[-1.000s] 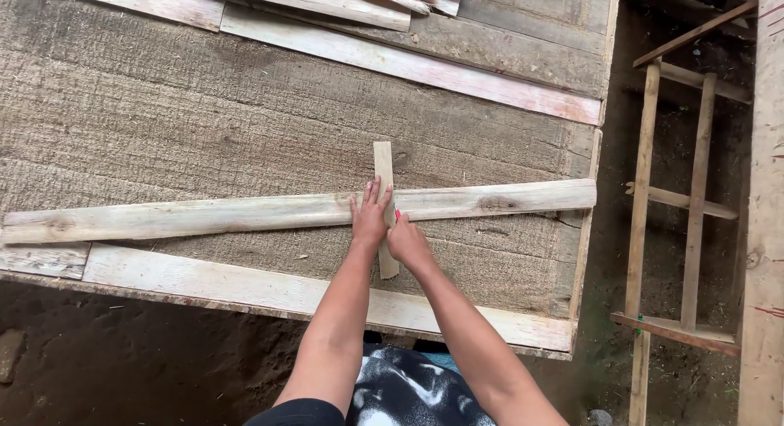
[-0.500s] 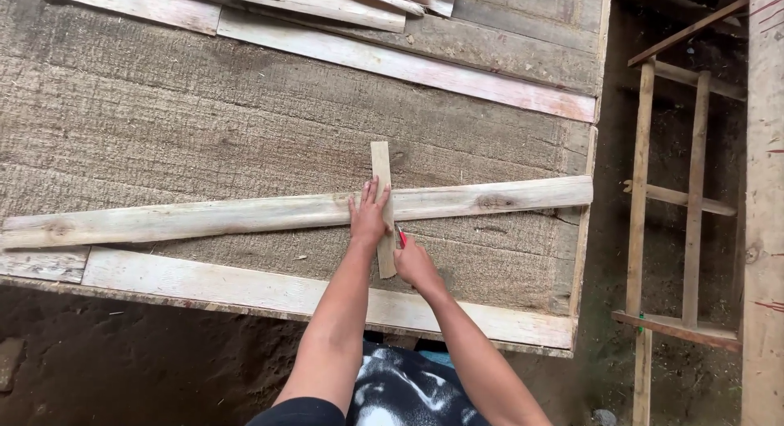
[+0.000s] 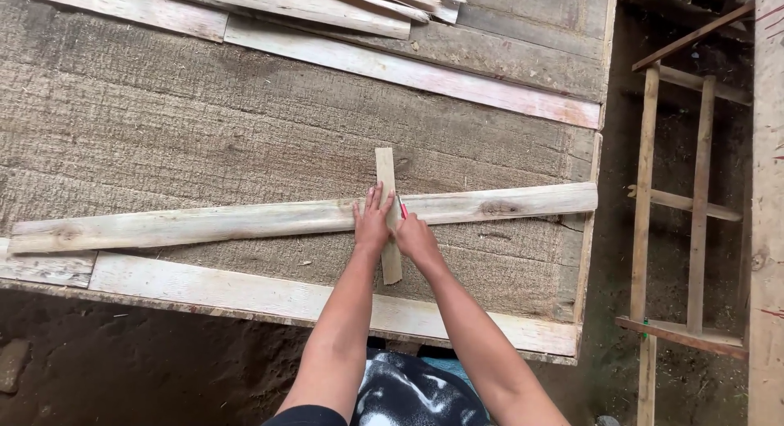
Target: A person uses a utility knife to score and cut thin strips of wood veneer on a wooden workbench.
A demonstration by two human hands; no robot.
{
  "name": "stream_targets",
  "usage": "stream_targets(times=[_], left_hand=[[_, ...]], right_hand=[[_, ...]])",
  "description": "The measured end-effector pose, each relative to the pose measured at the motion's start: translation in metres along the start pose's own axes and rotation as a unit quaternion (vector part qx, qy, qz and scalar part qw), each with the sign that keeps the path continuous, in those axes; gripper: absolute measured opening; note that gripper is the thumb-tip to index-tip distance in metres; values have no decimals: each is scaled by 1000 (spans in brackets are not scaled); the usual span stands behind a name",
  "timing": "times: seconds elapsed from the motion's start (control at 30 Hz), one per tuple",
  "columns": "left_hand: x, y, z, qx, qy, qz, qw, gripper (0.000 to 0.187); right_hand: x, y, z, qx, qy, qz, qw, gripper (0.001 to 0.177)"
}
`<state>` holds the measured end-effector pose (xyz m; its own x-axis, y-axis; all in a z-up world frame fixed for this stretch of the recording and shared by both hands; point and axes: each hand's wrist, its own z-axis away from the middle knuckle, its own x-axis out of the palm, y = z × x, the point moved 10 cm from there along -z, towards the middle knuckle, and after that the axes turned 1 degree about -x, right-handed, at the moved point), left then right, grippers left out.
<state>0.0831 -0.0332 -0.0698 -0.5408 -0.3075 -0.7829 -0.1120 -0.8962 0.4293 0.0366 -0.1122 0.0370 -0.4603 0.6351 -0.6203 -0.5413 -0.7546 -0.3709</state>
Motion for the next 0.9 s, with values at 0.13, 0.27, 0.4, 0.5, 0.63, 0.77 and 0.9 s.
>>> stream_targets(times=[0.13, 0.27, 0.4, 0.5, 0.63, 0.77, 0.9], left_hand=[[6, -5, -5, 1, 9, 12, 1000, 95], [2, -1, -4, 6, 7, 10, 1000, 99], [-14, 4, 7, 3, 0, 13, 1000, 109], [-8, 3, 7, 5, 1, 12, 1000, 111], [11, -7, -11, 6, 10, 8, 1000, 105], [14, -9, -11, 1, 13, 26, 1000, 88], [11, -7, -9, 3, 17, 30, 999, 78]], right_hand=[[8, -4, -7, -3, -3, 20, 1000, 50], [5, -4, -6, 11, 3, -7, 1000, 50], [-3, 0, -8, 22, 2, -4, 1000, 52], [-1, -6, -4, 12, 2, -9, 1000, 50], [4, -7, -7, 15, 3, -11, 1000, 50], [6, -8, -6, 13, -7, 15, 1000, 51], [3, -14, 4, 13, -13, 13, 1000, 51]])
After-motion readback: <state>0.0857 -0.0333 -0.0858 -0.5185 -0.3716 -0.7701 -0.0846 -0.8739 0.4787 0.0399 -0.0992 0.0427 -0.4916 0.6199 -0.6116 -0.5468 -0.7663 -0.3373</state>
